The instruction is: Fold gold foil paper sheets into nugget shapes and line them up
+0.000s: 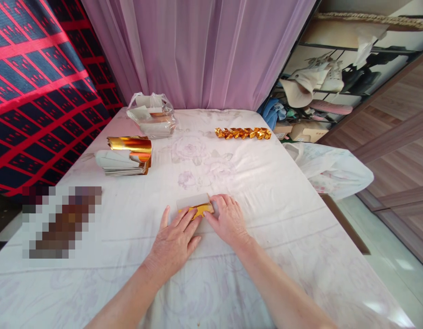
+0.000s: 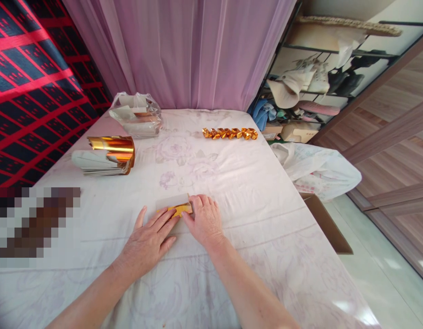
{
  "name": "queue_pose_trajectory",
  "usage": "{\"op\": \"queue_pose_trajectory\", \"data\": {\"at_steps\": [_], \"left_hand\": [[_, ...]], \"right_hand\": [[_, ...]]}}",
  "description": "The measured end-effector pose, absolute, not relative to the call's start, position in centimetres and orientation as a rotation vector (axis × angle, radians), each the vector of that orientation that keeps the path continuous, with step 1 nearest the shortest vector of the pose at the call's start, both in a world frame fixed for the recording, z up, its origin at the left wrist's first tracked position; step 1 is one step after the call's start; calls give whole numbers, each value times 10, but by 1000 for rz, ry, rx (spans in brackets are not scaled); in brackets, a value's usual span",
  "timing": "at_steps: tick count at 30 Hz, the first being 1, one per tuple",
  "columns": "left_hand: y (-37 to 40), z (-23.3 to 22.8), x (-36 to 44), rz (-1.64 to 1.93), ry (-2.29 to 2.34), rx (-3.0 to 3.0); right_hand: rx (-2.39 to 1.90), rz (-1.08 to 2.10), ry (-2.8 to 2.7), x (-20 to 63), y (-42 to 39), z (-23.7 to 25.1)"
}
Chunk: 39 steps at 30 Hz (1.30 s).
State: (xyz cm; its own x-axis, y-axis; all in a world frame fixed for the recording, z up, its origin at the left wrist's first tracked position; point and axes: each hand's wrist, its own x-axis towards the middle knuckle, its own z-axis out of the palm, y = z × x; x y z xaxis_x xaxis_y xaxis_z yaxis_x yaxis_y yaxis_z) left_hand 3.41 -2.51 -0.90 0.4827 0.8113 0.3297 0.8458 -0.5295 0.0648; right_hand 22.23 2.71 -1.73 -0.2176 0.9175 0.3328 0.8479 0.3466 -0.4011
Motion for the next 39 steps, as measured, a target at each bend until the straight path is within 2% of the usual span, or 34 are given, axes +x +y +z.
{"op": "queue_pose_trajectory", "data": {"at_steps": [15,20,27,39], "left_hand": [[-25,-9,34,-557,-1444,-2606],[-23,-15,33,-564,-1457,-2617],[-19,-23,30,-490,-1475,-2644],[-21,-27,19,-433,-1498,-2651]], "right_hand": [[-1426,252,-2074,236,28,-24],[-1250,116,-2061,234,26,-22],[-1081,62,-2334,227,23,-20],[-1126,15,-2443,232,7,-21]]}}
